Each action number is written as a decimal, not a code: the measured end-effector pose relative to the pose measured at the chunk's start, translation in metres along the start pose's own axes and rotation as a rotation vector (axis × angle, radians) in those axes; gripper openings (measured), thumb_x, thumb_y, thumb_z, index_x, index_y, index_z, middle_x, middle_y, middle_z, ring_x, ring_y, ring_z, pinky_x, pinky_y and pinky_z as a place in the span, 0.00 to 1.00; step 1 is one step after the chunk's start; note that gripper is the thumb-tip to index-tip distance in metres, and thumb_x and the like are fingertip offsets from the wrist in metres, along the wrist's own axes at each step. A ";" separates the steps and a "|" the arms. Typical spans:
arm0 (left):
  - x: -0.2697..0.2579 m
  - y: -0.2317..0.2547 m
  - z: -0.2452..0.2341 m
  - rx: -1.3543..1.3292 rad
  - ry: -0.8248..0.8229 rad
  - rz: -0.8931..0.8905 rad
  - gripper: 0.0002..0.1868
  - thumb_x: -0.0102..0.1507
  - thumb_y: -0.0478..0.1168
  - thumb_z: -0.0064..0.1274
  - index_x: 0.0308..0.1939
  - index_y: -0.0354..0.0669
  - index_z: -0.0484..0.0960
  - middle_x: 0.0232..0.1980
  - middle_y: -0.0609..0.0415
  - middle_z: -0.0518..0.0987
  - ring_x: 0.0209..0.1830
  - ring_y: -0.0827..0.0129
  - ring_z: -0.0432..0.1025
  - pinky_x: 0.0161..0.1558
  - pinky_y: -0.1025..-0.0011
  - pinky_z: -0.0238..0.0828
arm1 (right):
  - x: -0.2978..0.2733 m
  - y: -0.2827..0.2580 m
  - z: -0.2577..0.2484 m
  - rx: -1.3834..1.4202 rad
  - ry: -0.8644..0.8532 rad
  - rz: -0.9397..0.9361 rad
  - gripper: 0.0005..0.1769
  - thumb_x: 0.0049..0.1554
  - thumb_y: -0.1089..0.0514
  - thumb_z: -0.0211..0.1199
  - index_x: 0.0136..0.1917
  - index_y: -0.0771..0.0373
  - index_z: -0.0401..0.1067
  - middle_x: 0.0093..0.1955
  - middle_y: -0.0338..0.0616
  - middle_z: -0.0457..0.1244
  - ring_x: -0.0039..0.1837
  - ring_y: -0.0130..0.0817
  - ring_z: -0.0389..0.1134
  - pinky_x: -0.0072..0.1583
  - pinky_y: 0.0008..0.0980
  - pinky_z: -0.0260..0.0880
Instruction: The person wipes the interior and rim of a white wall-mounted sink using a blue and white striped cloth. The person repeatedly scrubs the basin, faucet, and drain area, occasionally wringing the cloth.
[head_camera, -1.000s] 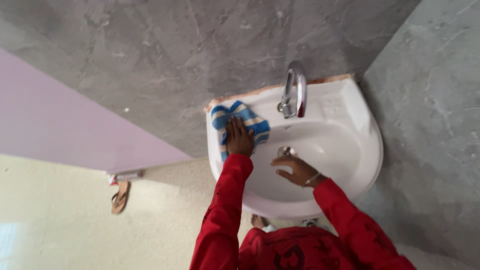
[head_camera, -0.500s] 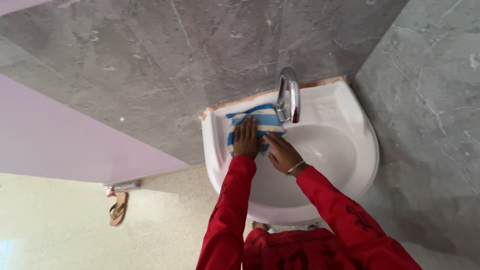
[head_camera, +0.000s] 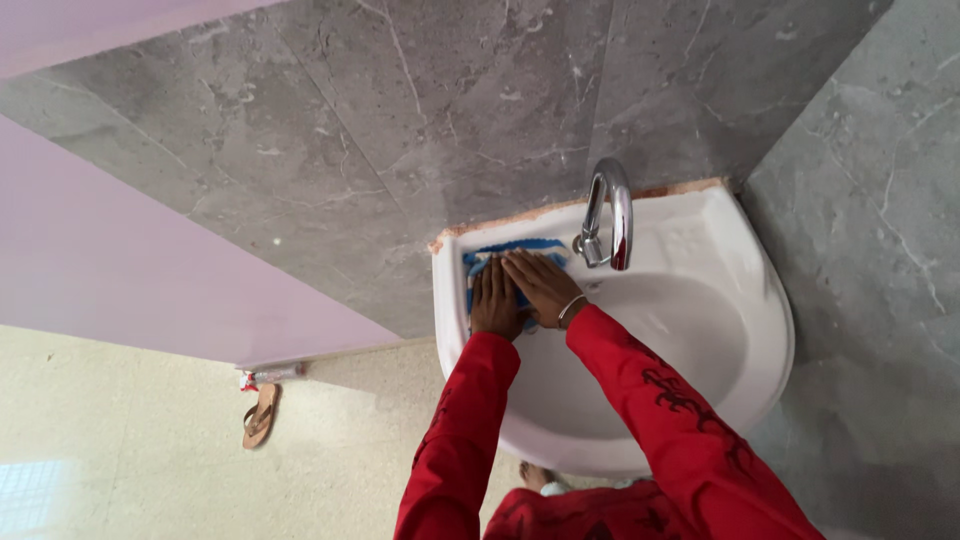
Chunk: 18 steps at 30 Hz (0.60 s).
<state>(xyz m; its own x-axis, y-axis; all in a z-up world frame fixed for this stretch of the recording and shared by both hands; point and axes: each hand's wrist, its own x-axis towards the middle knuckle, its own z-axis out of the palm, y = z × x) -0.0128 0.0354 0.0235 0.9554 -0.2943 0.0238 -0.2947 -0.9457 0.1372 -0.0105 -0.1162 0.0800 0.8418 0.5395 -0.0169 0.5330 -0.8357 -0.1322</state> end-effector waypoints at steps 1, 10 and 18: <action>0.004 -0.001 -0.001 0.000 0.028 0.028 0.63 0.55 0.61 0.66 0.81 0.40 0.43 0.84 0.43 0.45 0.84 0.50 0.42 0.80 0.53 0.36 | 0.005 0.004 0.000 0.027 0.000 -0.011 0.58 0.52 0.51 0.71 0.83 0.60 0.37 0.86 0.46 0.37 0.86 0.43 0.36 0.82 0.42 0.36; 0.023 0.006 0.030 0.127 0.273 0.209 0.52 0.61 0.58 0.61 0.80 0.41 0.52 0.83 0.40 0.52 0.83 0.47 0.46 0.78 0.44 0.39 | -0.007 0.058 0.055 -0.136 0.201 -0.087 0.53 0.55 0.44 0.65 0.82 0.60 0.40 0.85 0.46 0.40 0.84 0.40 0.43 0.81 0.42 0.41; 0.029 0.120 0.089 -0.014 0.285 0.324 0.40 0.68 0.55 0.47 0.77 0.36 0.53 0.82 0.37 0.51 0.83 0.44 0.43 0.77 0.34 0.33 | -0.104 0.140 0.100 -0.326 0.199 0.042 0.45 0.62 0.46 0.58 0.84 0.52 0.41 0.79 0.58 0.42 0.81 0.55 0.47 0.79 0.53 0.45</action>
<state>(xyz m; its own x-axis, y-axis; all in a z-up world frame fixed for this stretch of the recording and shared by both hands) -0.0218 -0.0994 -0.0474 0.7810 -0.5238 0.3401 -0.5817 -0.8083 0.0911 -0.0324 -0.2793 -0.0356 0.8465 0.5007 0.1810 0.4703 -0.8625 0.1868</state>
